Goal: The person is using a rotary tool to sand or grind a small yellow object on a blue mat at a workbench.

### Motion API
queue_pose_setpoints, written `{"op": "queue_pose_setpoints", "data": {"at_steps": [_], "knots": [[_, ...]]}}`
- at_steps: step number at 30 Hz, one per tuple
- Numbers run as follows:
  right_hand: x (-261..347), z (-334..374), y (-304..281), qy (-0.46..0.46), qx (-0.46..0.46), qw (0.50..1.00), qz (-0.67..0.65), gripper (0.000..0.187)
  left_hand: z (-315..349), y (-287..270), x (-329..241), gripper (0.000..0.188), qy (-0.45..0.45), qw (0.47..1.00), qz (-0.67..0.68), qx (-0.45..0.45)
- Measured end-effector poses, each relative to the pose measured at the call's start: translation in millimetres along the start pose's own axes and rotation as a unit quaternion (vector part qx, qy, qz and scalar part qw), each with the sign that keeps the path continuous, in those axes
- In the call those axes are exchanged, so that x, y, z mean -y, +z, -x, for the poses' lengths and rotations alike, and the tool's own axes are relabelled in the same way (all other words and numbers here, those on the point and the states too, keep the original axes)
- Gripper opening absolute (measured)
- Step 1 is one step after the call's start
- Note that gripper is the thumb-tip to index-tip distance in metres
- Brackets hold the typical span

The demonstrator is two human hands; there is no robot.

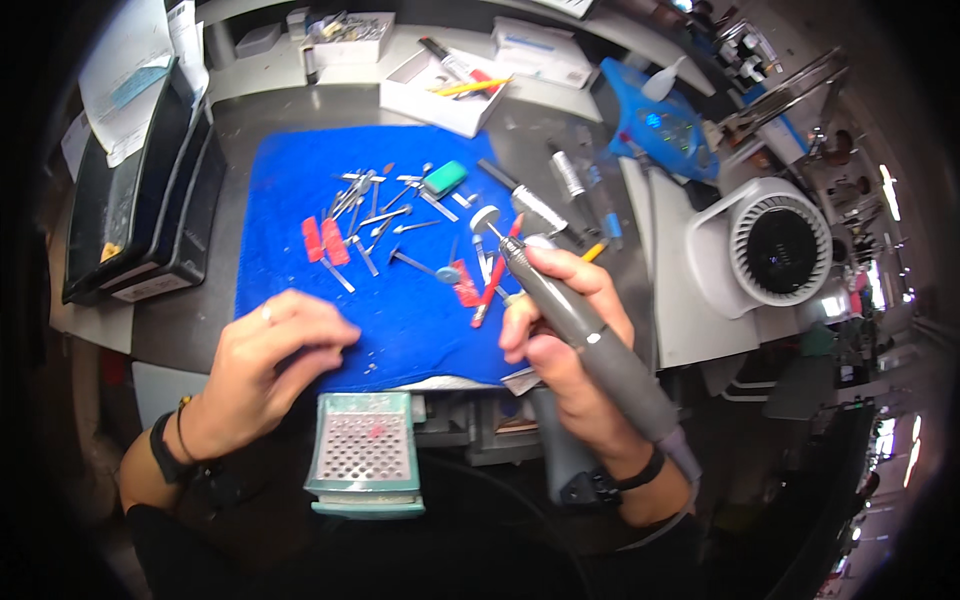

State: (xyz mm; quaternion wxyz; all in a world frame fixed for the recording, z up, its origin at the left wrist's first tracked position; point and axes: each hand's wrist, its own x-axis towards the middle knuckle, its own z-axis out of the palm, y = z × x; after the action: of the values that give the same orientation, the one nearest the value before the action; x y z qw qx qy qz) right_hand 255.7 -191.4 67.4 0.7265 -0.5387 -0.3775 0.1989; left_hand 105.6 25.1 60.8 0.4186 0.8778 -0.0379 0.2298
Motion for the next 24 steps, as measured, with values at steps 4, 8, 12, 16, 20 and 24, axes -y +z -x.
{"op": "queue_pose_setpoints", "data": {"at_steps": [4, 8, 12, 16, 20, 24], "knots": [[1, -17, -11, -0.018, -0.081, 0.941, 0.329, 0.034, 10, 0, -15, 0.018, -0.029, 0.992, 0.112, 0.059], [0, -34, -20, -0.04, -0.059, 0.853, 0.517, 0.027, 17, 7, -17, 0.018, -0.062, 0.979, 0.18, 0.078], [-2, -30, -3, -0.024, 0.011, 0.819, 0.573, 0.019, 18, 7, -16, 0.019, -0.047, 0.982, 0.168, 0.071], [-3, -27, 16, -0.016, 0.019, 0.777, 0.629, 0.025, 16, 3, -19, 0.018, -0.049, 0.984, 0.155, 0.077], [-3, -30, 15, 0.014, 0.022, 0.792, 0.61, 0.03, 17, 3, -19, 0.018, -0.027, 0.987, 0.138, 0.082], [-8, -29, 15, -0.008, -0.004, 0.768, 0.64, 0.032, 18, 6, -19, 0.018, 0.001, 0.988, 0.125, 0.091]]}}
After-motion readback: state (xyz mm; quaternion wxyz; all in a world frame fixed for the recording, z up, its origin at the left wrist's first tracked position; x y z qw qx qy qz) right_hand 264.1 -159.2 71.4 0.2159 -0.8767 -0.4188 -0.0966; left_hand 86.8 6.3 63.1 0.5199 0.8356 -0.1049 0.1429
